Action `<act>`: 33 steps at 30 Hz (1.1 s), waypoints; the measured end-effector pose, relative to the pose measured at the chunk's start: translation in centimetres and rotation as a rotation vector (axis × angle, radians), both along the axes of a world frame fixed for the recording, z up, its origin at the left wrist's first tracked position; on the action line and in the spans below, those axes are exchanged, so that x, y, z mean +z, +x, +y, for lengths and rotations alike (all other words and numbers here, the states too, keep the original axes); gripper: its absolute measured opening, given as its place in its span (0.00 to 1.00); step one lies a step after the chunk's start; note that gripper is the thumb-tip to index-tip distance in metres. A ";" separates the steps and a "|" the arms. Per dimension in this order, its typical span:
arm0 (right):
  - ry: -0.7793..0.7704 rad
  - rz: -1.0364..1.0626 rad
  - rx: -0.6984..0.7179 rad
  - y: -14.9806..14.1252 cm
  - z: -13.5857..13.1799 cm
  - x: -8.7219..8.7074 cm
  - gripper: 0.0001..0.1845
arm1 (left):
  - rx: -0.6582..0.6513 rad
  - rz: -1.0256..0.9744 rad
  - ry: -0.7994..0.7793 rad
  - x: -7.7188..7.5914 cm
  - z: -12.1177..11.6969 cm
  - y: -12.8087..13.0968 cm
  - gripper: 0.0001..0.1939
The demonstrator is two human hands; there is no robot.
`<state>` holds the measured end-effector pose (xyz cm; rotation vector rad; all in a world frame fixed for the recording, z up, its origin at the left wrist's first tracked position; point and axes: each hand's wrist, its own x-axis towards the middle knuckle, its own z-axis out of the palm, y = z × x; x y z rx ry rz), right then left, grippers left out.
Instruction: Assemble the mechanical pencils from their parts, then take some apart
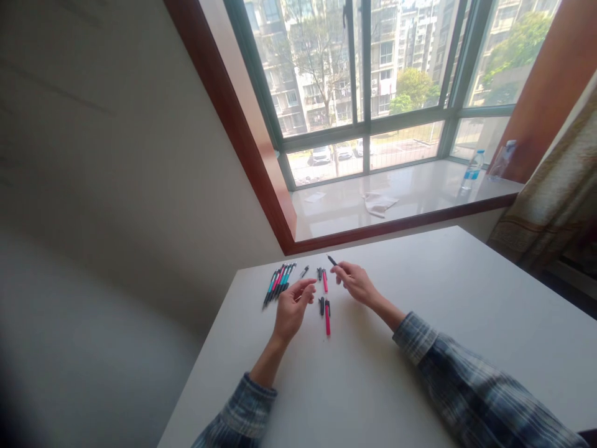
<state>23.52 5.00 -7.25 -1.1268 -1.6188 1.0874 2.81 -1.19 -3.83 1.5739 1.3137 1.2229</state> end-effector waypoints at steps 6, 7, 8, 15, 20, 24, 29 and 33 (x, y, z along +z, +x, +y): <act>-0.571 0.636 0.526 -1.4 -5.4 1.2 0.19 | -0.207 -0.386 -0.185 -0.2 0.3 0.5 0.29; -0.626 0.685 0.571 -1.6 -5.7 1.5 0.19 | -0.258 -0.431 -0.210 -0.2 0.3 0.6 0.29; -0.669 0.727 0.600 -1.7 -6.0 1.7 0.18 | -0.300 -0.467 -0.230 -0.1 0.2 0.7 0.28; -0.843 0.870 0.675 -1.6 -6.4 2.6 0.16 | -0.444 -0.600 -0.307 1.1 -0.7 1.5 0.27; -0.889 0.916 0.706 -1.7 -6.8 2.6 0.17 | -0.460 -0.677 -0.311 1.5 -1.2 2.2 0.26; -0.828 0.920 0.729 -2.0 -7.0 1.9 0.19 | -0.444 -0.709 -0.321 1.3 -1.2 2.3 0.19; -0.743 0.863 0.676 -2.5 -6.8 0.9 0.21 | -0.450 -0.688 -0.301 1.3 -0.9 2.2 0.20; -0.638 0.798 0.631 -2.7 -6.4 0.2 0.22 | -0.410 -0.645 -0.273 1.3 -0.6 2.3 0.22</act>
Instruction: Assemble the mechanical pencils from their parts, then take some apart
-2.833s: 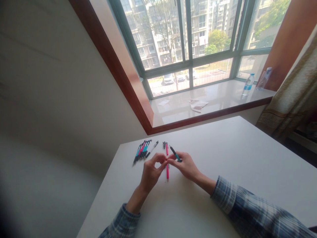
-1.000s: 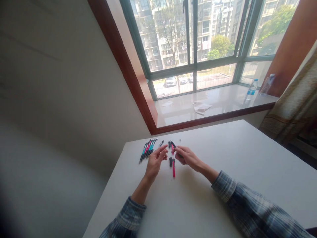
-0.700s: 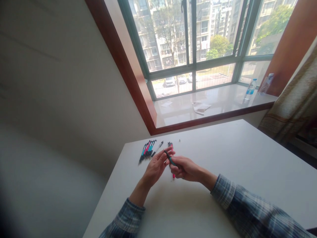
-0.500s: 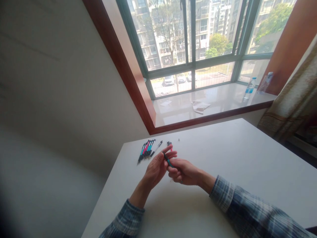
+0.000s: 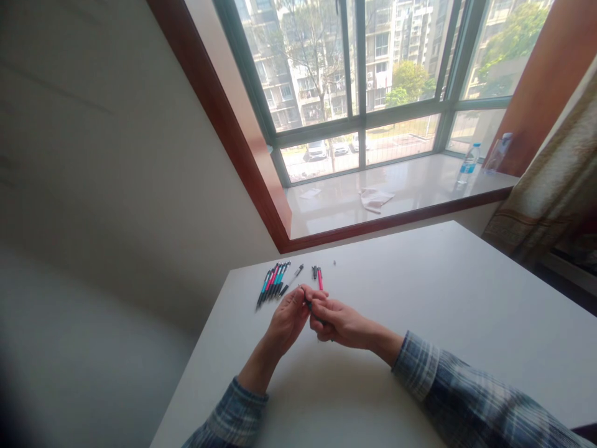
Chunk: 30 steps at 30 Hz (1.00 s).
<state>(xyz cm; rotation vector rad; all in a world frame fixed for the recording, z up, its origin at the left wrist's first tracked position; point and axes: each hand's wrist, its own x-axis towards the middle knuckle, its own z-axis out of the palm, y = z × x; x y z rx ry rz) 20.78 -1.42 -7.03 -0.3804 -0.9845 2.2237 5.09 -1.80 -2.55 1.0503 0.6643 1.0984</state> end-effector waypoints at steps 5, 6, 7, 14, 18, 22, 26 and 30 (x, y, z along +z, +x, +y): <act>0.188 -0.136 -0.127 -0.3 0.4 -0.6 0.21 | 0.068 0.111 0.019 -0.4 0.2 0.2 0.22; 0.202 -0.148 -0.142 -0.4 0.4 -0.7 0.22 | 0.077 0.116 0.006 -0.5 0.2 0.3 0.22; 0.196 -0.147 -0.151 -0.5 0.4 -0.6 0.22 | 0.087 0.111 -0.008 -0.5 0.2 0.3 0.21; 0.011 -0.019 -0.184 -0.2 0.1 1.0 0.20 | 0.044 0.012 -0.042 -0.3 0.5 -0.1 0.22; 0.011 -0.031 -0.167 0.1 0.3 1.3 0.21 | 0.139 -0.006 -0.047 -0.8 1.0 -0.5 0.16; 0.124 -0.099 -0.167 0.1 0.4 0.6 0.21 | 0.194 -0.003 -0.031 -1.0 1.1 -0.6 0.16; 0.188 -0.140 -0.165 0.1 0.5 0.2 0.20 | 0.155 0.049 -0.023 -0.7 1.0 -0.7 0.23; 0.095 -0.123 -0.174 0.2 0.4 0.4 0.20 | 0.072 0.059 -0.037 -0.6 0.8 -0.6 0.23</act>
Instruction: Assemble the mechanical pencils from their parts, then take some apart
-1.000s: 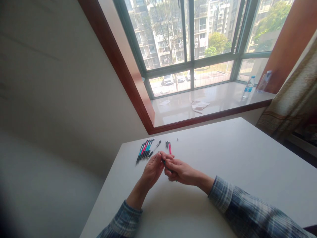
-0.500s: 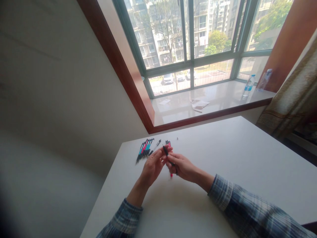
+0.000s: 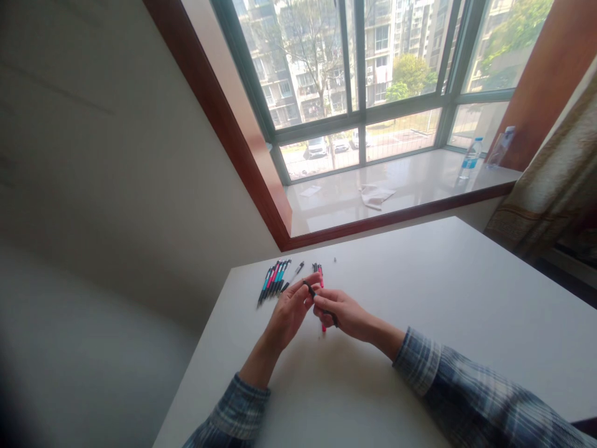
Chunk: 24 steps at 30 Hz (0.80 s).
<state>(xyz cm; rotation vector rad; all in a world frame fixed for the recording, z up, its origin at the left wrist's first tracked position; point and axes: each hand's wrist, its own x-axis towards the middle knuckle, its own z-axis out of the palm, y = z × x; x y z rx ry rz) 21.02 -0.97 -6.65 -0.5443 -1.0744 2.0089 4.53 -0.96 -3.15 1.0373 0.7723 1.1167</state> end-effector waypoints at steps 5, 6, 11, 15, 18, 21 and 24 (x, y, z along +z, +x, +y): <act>0.095 -0.013 0.012 0.2 0.2 0.2 0.20 | 0.048 0.032 0.032 -0.3 0.0 0.1 0.19; 0.139 -0.038 0.005 0.2 0.2 0.3 0.20 | 0.074 0.045 0.040 -0.3 0.0 0.1 0.18; 0.284 -0.202 -0.075 0.3 0.2 0.3 0.21 | 0.163 0.123 0.072 -0.2 0.2 -0.1 0.17; 0.220 -0.173 -0.095 0.2 0.1 0.1 0.21 | 0.096 0.130 0.049 0.2 0.0 -0.2 0.19; 0.170 -0.117 -0.089 0.1 0.2 0.0 0.20 | 0.016 0.083 0.014 0.4 -0.1 -0.2 0.22; 0.166 -0.100 -0.074 0.0 0.3 -0.1 0.20 | 0.048 0.068 0.004 0.4 -0.1 -0.2 0.19; 0.235 -0.155 -0.070 0.1 0.5 -0.1 0.21 | 0.126 0.116 0.033 0.2 0.1 -0.1 0.16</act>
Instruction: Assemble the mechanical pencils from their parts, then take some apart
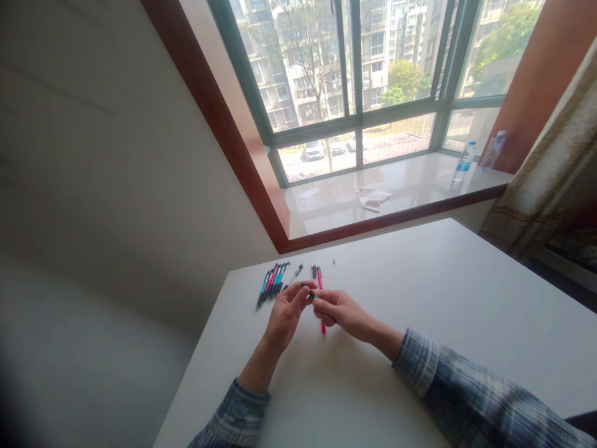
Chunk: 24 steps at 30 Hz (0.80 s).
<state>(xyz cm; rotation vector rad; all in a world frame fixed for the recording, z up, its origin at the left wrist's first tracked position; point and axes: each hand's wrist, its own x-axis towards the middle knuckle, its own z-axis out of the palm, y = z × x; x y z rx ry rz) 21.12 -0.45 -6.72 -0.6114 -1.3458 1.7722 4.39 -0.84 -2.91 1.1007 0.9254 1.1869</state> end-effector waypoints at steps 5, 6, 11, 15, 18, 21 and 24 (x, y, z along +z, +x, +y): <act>0.244 -0.222 -0.185 0.1 0.0 0.7 0.19 | 0.099 0.062 0.038 0.1 0.2 0.1 0.14; 0.283 -0.267 -0.223 0.1 -0.1 0.9 0.18 | 0.114 0.071 0.047 0.1 0.3 0.1 0.15; 0.291 -0.310 -0.245 -0.1 -0.3 1.1 0.18 | 0.144 0.085 0.075 0.0 0.2 0.2 0.19; 0.170 -0.188 -0.176 0.1 0.0 0.6 0.21 | 0.004 -0.063 -0.025 -0.2 0.1 0.2 0.25; 0.095 -0.109 -0.124 0.2 0.1 0.4 0.20 | -0.022 -0.114 -0.059 -0.2 0.0 0.2 0.23; 0.068 -0.077 -0.098 0.1 0.0 0.2 0.20 | 0.030 -0.107 -0.033 -0.3 0.0 0.1 0.16; 0.107 -0.119 -0.118 0.0 -0.1 0.2 0.20 | 0.095 -0.091 0.001 -0.3 0.0 0.2 0.14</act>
